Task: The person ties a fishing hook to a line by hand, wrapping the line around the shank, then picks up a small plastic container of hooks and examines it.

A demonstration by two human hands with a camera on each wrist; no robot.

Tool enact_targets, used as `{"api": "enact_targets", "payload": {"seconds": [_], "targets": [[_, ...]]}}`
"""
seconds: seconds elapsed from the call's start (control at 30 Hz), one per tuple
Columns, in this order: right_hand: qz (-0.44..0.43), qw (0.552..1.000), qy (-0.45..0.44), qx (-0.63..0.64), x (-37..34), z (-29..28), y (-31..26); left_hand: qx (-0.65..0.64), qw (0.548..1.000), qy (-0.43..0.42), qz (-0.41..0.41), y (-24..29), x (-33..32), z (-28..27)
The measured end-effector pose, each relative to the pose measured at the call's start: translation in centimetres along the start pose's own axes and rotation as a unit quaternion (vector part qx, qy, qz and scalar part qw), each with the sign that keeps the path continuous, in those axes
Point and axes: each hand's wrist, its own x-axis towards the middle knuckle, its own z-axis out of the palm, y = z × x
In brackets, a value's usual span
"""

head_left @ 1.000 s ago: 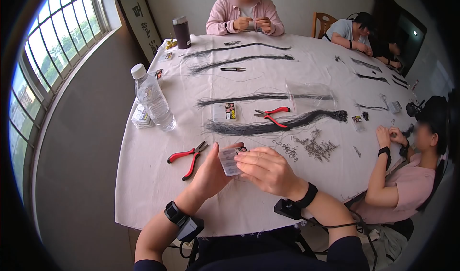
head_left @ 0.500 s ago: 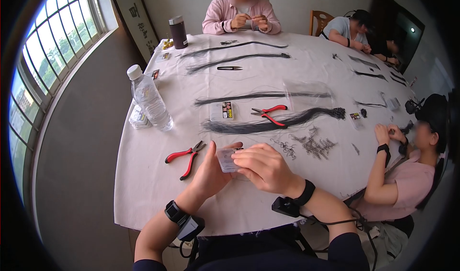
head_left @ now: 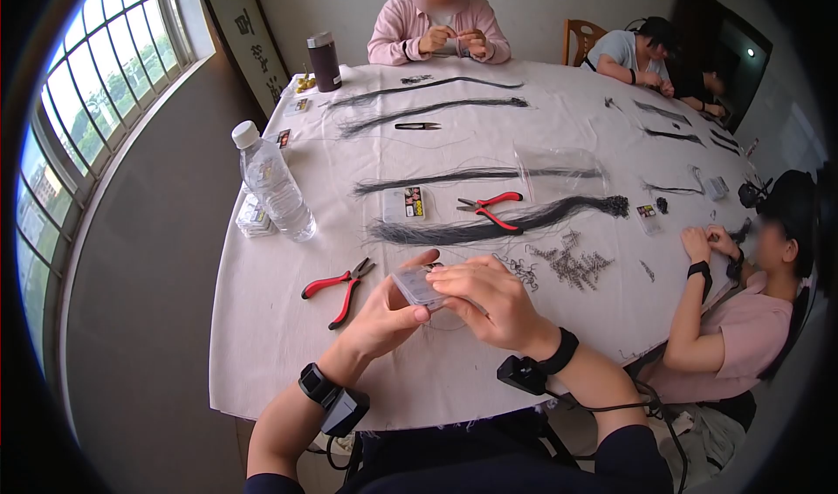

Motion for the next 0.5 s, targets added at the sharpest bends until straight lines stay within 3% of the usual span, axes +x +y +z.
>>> {"api": "enact_targets", "payload": {"seconds": [0.13, 0.2, 0.4, 0.5], "targets": [[0.004, 1.0, 0.0, 0.02, -0.2, -0.4, 0.5, 0.011, 1.0, 0.005, -0.008, 0.2, -0.1, 0.1], [0.011, 0.999, 0.007, 0.036, -0.2, -0.6, 0.7, 0.027, 0.998, -0.034, -0.047, 0.3, -0.1, 0.0], [0.08, 0.992, 0.055, 0.081, -0.4, -0.8, 1.4, 0.007, 0.994, -0.059, -0.089, 0.1, 0.0, -0.2], [0.167, 0.976, 0.058, 0.127, -0.6, -1.3, 1.7, 0.05, 0.989, -0.043, -0.134, 0.2, -0.2, -0.3]]}}
